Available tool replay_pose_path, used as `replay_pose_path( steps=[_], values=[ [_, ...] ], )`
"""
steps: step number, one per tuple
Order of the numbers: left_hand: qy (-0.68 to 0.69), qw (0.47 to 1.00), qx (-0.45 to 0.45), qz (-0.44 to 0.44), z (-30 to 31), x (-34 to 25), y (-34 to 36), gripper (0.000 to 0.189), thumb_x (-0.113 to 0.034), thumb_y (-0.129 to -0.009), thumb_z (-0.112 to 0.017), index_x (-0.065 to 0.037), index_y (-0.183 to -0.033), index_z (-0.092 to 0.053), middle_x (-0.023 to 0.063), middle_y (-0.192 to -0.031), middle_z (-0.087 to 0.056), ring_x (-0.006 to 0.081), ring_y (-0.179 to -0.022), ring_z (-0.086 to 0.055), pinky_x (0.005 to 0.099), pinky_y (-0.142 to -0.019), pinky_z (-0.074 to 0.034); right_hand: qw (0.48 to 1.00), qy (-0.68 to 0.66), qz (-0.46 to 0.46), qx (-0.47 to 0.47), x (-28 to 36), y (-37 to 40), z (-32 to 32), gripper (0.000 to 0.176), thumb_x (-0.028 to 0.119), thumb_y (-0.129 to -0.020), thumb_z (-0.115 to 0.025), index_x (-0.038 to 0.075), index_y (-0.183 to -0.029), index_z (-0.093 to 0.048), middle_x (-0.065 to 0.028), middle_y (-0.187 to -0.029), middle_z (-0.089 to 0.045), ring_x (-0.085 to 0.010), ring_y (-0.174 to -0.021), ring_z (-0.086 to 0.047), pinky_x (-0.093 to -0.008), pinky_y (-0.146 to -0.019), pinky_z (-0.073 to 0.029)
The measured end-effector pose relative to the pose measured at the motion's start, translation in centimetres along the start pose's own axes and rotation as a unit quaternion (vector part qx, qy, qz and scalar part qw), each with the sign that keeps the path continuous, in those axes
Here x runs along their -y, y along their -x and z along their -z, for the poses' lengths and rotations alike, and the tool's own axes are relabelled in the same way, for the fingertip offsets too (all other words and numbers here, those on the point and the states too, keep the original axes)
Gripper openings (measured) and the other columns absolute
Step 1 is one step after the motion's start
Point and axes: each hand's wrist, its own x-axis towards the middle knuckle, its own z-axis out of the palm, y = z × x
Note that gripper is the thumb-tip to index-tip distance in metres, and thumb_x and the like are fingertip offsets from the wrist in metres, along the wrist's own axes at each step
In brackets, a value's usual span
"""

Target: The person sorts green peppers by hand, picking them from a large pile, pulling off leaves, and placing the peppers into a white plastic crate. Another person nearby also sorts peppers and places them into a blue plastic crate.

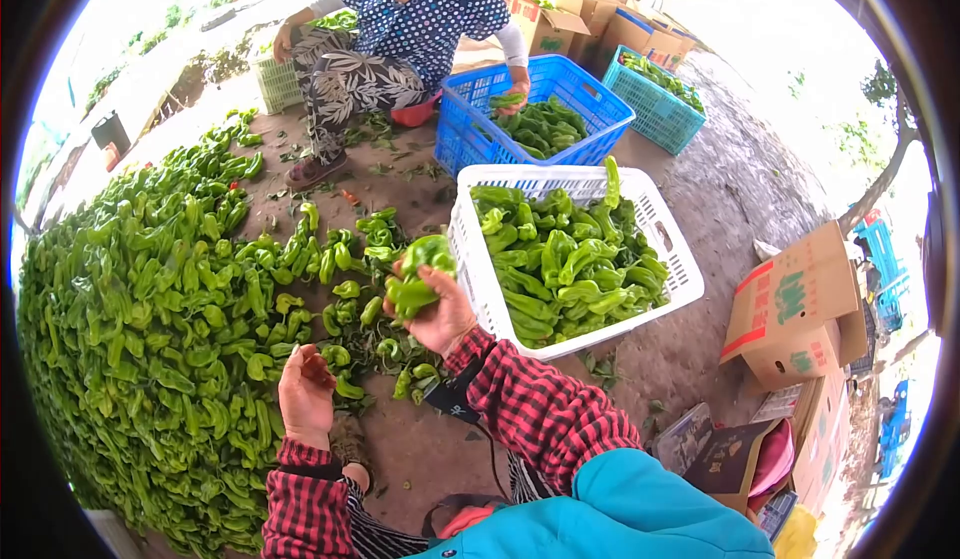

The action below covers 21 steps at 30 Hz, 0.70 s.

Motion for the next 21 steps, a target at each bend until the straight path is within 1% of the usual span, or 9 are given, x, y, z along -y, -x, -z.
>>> replay_pose_path(
  steps=[2,5,8,9,10,13,18,20,21],
  values=[
    [-0.004,1.000,0.000,0.006,-0.1,0.2,0.0,0.019,-0.027,-0.086,-0.051,-0.009,-0.088,-0.057,-0.0009,-0.071,-0.055,0.0116,-0.063,-0.050,0.0263,-0.054,-0.041,0.986,-0.079,0.122,-0.080,1.6,-0.8,0.7,0.033,0.027,-0.075,-0.065,0.009,-0.100,-0.052,-0.0054,-0.096,-0.056,-0.0211,-0.085,-0.052,-0.0378,-0.077,-0.044],
    [-0.007,1.000,0.003,0.020,0.0,0.5,-0.1,0.018,-0.026,-0.085,-0.052,-0.009,-0.087,-0.057,-0.0007,-0.071,-0.054,0.0120,-0.063,-0.050,0.0268,-0.054,-0.041,0.953,-0.181,0.227,-0.084,5.0,-1.3,2.2,0.034,0.033,-0.074,-0.067,0.009,-0.095,-0.055,-0.0055,-0.088,-0.058,-0.0214,-0.082,-0.052,-0.0375,-0.075,-0.043],
    [-0.008,0.999,0.007,0.032,-0.4,0.5,-0.1,0.017,-0.025,-0.085,-0.053,-0.009,-0.087,-0.057,-0.0005,-0.071,-0.054,0.0127,-0.063,-0.050,0.0271,-0.054,-0.041,0.901,-0.276,0.292,-0.162,7.3,-0.7,2.3,0.057,0.046,-0.066,-0.071,0.010,-0.107,-0.053,-0.0063,-0.101,-0.056,-0.0234,-0.082,-0.052,-0.0390,-0.079,-0.045],
    [-0.010,0.999,0.008,0.035,-0.6,0.6,0.0,0.017,-0.025,-0.085,-0.053,-0.009,-0.087,-0.057,-0.0004,-0.071,-0.054,0.0130,-0.062,-0.049,0.0272,-0.055,-0.041,0.897,-0.296,0.293,-0.149,7.6,-0.6,2.3,0.087,0.047,-0.062,-0.074,0.009,-0.129,-0.033,-0.0109,-0.125,-0.040,-0.0300,-0.096,-0.051,-0.0435,-0.086,-0.044],
    [-0.011,0.999,0.010,0.034,-0.7,0.6,-0.1,0.017,-0.025,-0.085,-0.053,-0.009,-0.087,-0.057,-0.0004,-0.071,-0.054,0.0130,-0.062,-0.049,0.0272,-0.055,-0.041,0.896,-0.296,0.295,-0.148,7.6,-0.6,2.2,0.087,0.047,-0.062,-0.074,0.009,-0.129,-0.033,-0.0109,-0.125,-0.040,-0.0300,-0.096,-0.051,-0.0435,-0.086,-0.044],
    [-0.021,0.999,0.015,0.042,-0.8,0.9,-0.1,0.016,-0.024,-0.084,-0.053,-0.009,-0.087,-0.057,-0.0003,-0.071,-0.054,0.0133,-0.062,-0.049,0.0274,-0.055,-0.041,0.911,-0.311,0.248,-0.112,6.0,-0.7,1.5,0.124,0.041,-0.059,-0.077,0.012,-0.135,0.016,-0.0123,-0.142,-0.006,-0.0374,-0.115,-0.040,-0.0459,-0.093,-0.042],
    [-0.031,0.998,0.024,0.054,-1.0,1.0,0.1,0.013,-0.021,-0.083,-0.052,-0.009,-0.088,-0.056,-0.0002,-0.072,-0.054,0.0134,-0.062,-0.049,0.0275,-0.055,-0.042,0.964,-0.204,0.105,-0.136,1.3,-1.2,-0.6,0.089,0.031,-0.069,-0.073,0.003,-0.129,-0.013,-0.0185,-0.119,-0.034,-0.0327,-0.106,-0.047,-0.0431,-0.091,-0.045],
    [-0.032,0.997,0.030,0.058,-0.8,1.1,0.1,0.012,-0.020,-0.083,-0.053,-0.009,-0.088,-0.056,0.0000,-0.073,-0.054,0.0134,-0.062,-0.049,0.0275,-0.055,-0.042,0.972,-0.201,0.045,-0.112,0.2,-1.1,-1.1,0.047,0.026,-0.074,-0.070,0.007,-0.099,-0.034,-0.0150,-0.105,-0.044,-0.0277,-0.098,-0.051,-0.0410,-0.087,-0.047],
    [-0.032,0.997,0.036,0.062,-0.9,1.2,0.1,0.012,-0.019,-0.082,-0.053,-0.009,-0.088,-0.056,0.0001,-0.073,-0.054,0.0134,-0.062,-0.049,0.0275,-0.054,-0.042,0.973,-0.196,0.031,-0.114,-0.6,-1.1,-1.2,0.045,0.026,-0.074,-0.070,0.008,-0.099,-0.036,-0.0138,-0.103,-0.046,-0.0266,-0.095,-0.052,-0.0403,-0.086,-0.048]
  ],
)
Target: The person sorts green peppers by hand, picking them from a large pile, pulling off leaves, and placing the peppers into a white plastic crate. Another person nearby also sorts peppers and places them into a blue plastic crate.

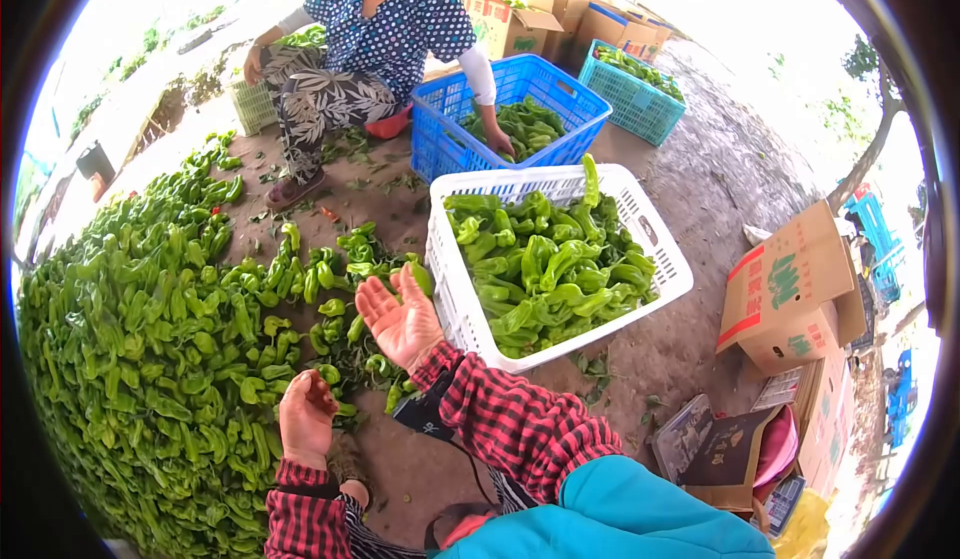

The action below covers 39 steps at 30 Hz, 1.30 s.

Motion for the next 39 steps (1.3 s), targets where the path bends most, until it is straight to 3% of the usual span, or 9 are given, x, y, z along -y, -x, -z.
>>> replay_pose_path(
  steps=[7,8,18,39],
  values=[
    [-0.010,1.000,-0.005,0.013,-1.1,0.2,0.2,0.011,-0.015,-0.082,-0.052,-0.007,-0.089,-0.055,0.0017,-0.072,-0.054,0.0138,-0.061,-0.050,0.0279,-0.053,-0.043,0.993,0.060,-0.095,-0.036,-4.1,0.5,1.2,0.033,0.030,-0.074,-0.070,0.013,-0.092,-0.048,-0.0060,-0.092,-0.054,-0.0191,-0.084,-0.054,-0.0349,-0.077,-0.048],
    [-0.006,1.000,-0.005,0.018,-1.3,0.3,0.2,0.011,-0.014,-0.083,-0.052,-0.006,-0.090,-0.055,0.0020,-0.072,-0.054,0.0140,-0.061,-0.050,0.0282,-0.053,-0.043,0.992,0.070,-0.106,-0.025,-4.3,0.5,1.4,0.043,0.032,-0.074,-0.070,0.015,-0.101,-0.043,-0.0040,-0.094,-0.050,-0.0175,-0.084,-0.052,-0.0333,-0.073,-0.047],
    [-0.010,0.999,0.007,0.031,-1.9,0.8,-0.1,0.011,-0.014,-0.082,-0.054,-0.006,-0.090,-0.055,0.0014,-0.071,-0.054,0.0133,-0.060,-0.050,0.0274,-0.053,-0.042,0.988,0.098,-0.110,-0.047,-4.2,0.2,1.7,0.035,0.035,-0.074,-0.069,0.014,-0.096,-0.051,-0.0025,-0.090,-0.055,-0.0164,-0.080,-0.054,-0.0331,-0.071,-0.045],
    [0.001,1.000,0.015,0.027,-1.9,0.8,0.4,0.013,-0.013,-0.083,-0.053,-0.004,-0.092,-0.054,0.0030,-0.073,-0.054,0.0136,-0.061,-0.051,0.0274,-0.053,-0.043,0.983,0.125,-0.121,-0.053,-4.8,0.4,1.7,0.031,0.036,-0.074,-0.069,0.017,-0.093,-0.053,0.0008,-0.089,-0.057,-0.0135,-0.078,-0.054,-0.0308,-0.069,-0.043]
  ],
)
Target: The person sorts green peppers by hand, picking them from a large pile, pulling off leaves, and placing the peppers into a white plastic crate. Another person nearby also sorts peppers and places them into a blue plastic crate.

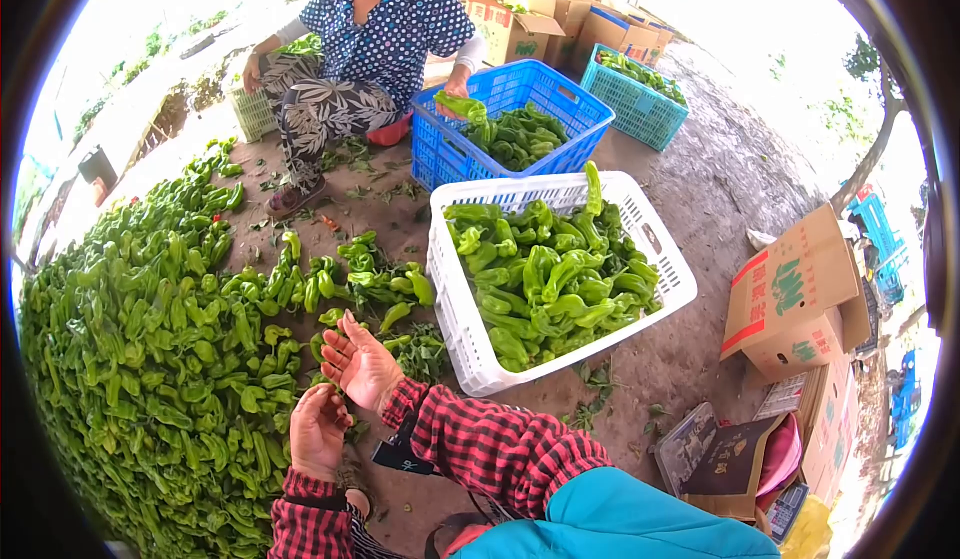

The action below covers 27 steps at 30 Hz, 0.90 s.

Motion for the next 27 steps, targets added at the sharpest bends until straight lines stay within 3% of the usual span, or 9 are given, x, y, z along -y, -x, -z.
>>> replay_pose_path(
  steps=[27],
  values=[
    [0.006,1.000,-0.009,-0.008,-0.26,0.08,-0.15,0.009,-0.012,-0.083,-0.053,-0.005,-0.090,-0.053,0.0029,-0.072,-0.054,0.0129,-0.059,-0.051,0.0274,-0.051,-0.043,0.999,0.008,-0.008,0.030,-0.56,-0.36,0.24,0.037,0.039,-0.073,-0.070,0.019,-0.095,-0.047,0.0026,-0.089,-0.054,-0.0133,-0.078,-0.050,-0.0311,-0.068,-0.041]
  ],
)
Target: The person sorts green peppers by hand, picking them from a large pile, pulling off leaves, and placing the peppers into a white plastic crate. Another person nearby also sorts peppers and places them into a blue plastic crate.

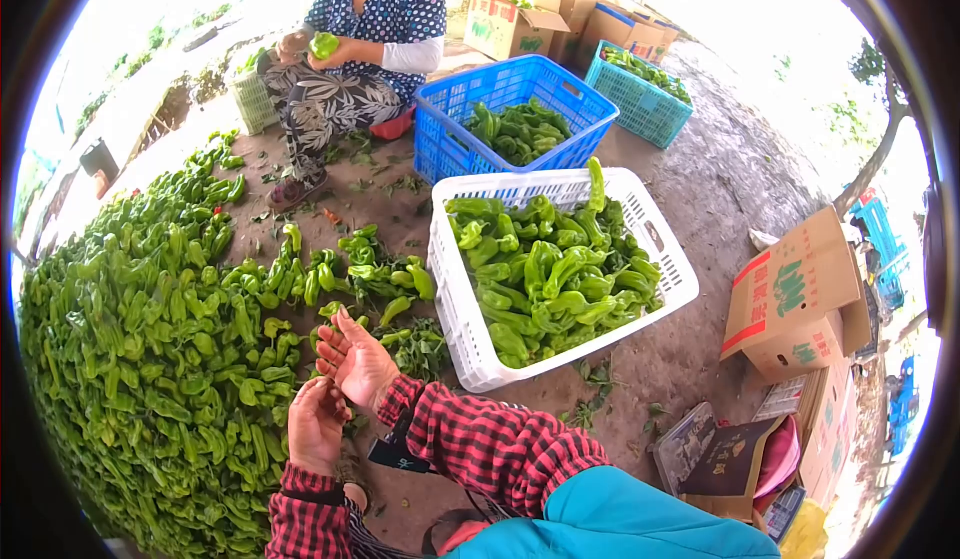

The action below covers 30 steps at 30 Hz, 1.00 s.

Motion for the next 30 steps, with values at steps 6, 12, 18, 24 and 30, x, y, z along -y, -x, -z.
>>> replay_pose_path(
  steps=[6,12,18,24,30],
  values=[
    [0.008,1.000,-0.001,0.003,0.0,0.1,-0.2,0.007,-0.010,-0.083,-0.052,-0.005,-0.088,-0.053,0.0029,-0.072,-0.054,0.0130,-0.059,-0.051,0.0272,-0.051,-0.043,1.000,0.003,-0.002,-0.007,-0.1,0.0,0.0,0.037,0.038,-0.073,-0.070,0.019,-0.096,-0.047,0.0022,-0.090,-0.054,-0.0135,-0.077,-0.049,-0.0311,-0.067,-0.041],
    [0.002,1.000,0.000,0.008,0.0,0.0,-0.1,0.007,-0.010,-0.083,-0.052,-0.006,-0.088,-0.053,0.0030,-0.072,-0.054,0.0130,-0.059,-0.051,0.0272,-0.051,-0.042,1.000,0.006,0.000,-0.009,0.1,0.2,-0.1,0.037,0.037,-0.073,-0.070,0.019,-0.095,-0.047,0.0018,-0.091,-0.053,-0.0134,-0.079,-0.049,-0.0312,-0.068,-0.041],
    [0.005,1.000,-0.003,0.006,0.0,0.1,-0.1,0.007,-0.011,-0.083,-0.053,-0.006,-0.088,-0.053,0.0030,-0.072,-0.054,0.0129,-0.059,-0.051,0.0274,-0.052,-0.042,1.000,0.009,-0.005,-0.014,-0.1,0.0,-0.1,0.037,0.038,-0.073,-0.070,0.018,-0.095,-0.047,0.0014,-0.090,-0.053,-0.0138,-0.076,-0.050,-0.0313,-0.068,-0.042],
    [0.019,1.000,0.012,-0.020,0.2,0.5,-0.4,0.007,-0.010,-0.082,-0.055,-0.008,-0.089,-0.053,0.0031,-0.071,-0.055,0.0124,-0.059,-0.051,0.0273,-0.051,-0.042,0.997,0.006,0.066,0.043,4.2,2.2,-1.9,0.026,0.032,-0.081,-0.061,0.019,-0.102,-0.051,-0.0018,-0.081,-0.058,-0.0144,-0.066,-0.053,-0.0324,-0.063,-0.043],
    [0.046,0.997,0.033,-0.053,-0.3,-1.2,0.4,0.008,-0.010,-0.081,-0.054,-0.007,-0.088,-0.052,0.0028,-0.074,-0.055,0.0116,-0.060,-0.049,0.0253,-0.053,-0.042,0.917,0.355,0.180,0.005,21.8,7.6,-5.1,0.083,0.004,-0.082,-0.052,0.034,-0.138,0.001,0.0015,-0.060,-0.041,-0.0074,-0.044,-0.037,-0.0258,-0.043,-0.032]
  ],
)
